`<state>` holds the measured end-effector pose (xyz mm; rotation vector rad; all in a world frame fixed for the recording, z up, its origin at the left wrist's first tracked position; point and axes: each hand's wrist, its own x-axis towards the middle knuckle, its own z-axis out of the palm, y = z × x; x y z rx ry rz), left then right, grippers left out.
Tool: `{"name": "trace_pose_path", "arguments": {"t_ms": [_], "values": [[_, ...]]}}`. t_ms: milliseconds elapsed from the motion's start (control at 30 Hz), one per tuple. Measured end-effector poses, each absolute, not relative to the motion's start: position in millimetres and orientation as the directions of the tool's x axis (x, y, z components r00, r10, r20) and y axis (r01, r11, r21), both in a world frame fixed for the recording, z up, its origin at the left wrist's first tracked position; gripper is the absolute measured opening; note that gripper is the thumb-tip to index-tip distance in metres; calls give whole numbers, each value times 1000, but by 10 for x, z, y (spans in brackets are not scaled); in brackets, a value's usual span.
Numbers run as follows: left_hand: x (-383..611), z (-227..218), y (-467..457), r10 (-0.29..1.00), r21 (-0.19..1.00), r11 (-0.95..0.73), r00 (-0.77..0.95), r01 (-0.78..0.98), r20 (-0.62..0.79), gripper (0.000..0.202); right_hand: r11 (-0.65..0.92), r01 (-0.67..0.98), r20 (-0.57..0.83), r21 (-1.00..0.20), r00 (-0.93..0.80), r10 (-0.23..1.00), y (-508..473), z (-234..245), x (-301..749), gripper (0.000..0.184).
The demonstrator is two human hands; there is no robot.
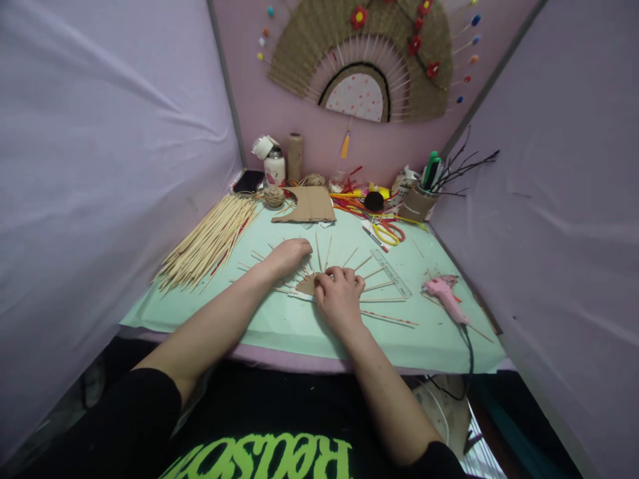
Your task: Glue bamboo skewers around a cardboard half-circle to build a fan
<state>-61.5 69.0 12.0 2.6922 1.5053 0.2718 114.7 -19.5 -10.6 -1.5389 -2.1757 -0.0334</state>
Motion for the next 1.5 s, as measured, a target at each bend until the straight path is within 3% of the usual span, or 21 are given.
{"name": "trace_pose_path", "arguments": {"t_ms": [533, 933, 1233, 1500], "values": [[-598, 120, 690, 858, 93, -513, 506, 853, 89, 26, 376, 910, 390, -174, -286, 875, -215, -106, 1130, 21], [-600, 97, 700, 861, 109, -508, 500, 854, 95, 25, 393, 901, 405, -186, -294, 866, -207, -124, 1119, 21], [-604, 129, 677, 854, 117, -519, 508, 847, 111, 27, 333, 886, 657, -322, -44, 753, -171, -110, 1223, 23], [-689, 95, 634, 864, 97, -486, 461, 868, 204, 27, 372, 883, 565, -286, -158, 810, -208, -147, 1174, 22]]}}
